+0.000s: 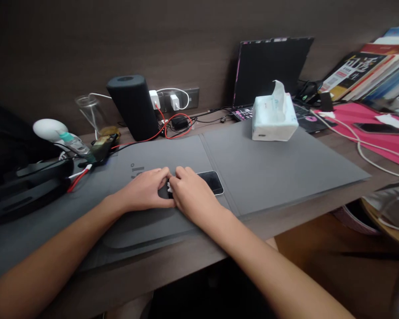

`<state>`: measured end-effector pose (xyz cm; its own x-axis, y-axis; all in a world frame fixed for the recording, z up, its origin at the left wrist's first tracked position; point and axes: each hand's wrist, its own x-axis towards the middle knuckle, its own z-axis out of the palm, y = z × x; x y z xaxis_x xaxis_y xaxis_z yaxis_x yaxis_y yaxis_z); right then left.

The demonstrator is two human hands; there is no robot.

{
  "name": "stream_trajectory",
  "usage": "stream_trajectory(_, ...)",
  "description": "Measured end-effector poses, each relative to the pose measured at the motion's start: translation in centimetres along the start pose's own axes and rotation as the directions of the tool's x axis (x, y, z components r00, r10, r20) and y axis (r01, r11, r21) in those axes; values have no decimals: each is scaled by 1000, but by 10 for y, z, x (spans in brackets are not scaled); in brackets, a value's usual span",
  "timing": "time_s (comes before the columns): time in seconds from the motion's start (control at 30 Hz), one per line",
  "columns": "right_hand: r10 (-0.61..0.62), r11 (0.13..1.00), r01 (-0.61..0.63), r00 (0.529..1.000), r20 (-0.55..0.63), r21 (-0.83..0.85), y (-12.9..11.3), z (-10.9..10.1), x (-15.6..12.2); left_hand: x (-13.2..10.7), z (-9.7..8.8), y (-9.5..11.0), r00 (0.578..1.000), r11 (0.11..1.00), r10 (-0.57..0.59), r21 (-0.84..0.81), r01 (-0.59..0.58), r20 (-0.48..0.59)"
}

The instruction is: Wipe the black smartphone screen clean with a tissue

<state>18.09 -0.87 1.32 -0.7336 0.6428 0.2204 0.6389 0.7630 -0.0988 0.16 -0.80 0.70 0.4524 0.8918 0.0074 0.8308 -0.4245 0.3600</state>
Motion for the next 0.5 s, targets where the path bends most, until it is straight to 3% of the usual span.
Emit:
stream_trajectory(0.13,35,999,-35,999,12,34,5,-5,-17,0,-2,2,1000,1000,-15,-22,15,9)
stream_trajectory(0.33,207,974,-206,978,1,90,55,-18,-55,-1,-4,0,999,998,-30,-60,32,36)
stream_trajectory(0.4,218,974,-217,976,-13,69,65,-20,-57,-1,-3,-1,999,997,-34,-62,36,31)
stream_trajectory(0.5,203,978,-202,979,-6,44,58,-17,-45,-1,-3,0,999,998,-28,-55,29,21)
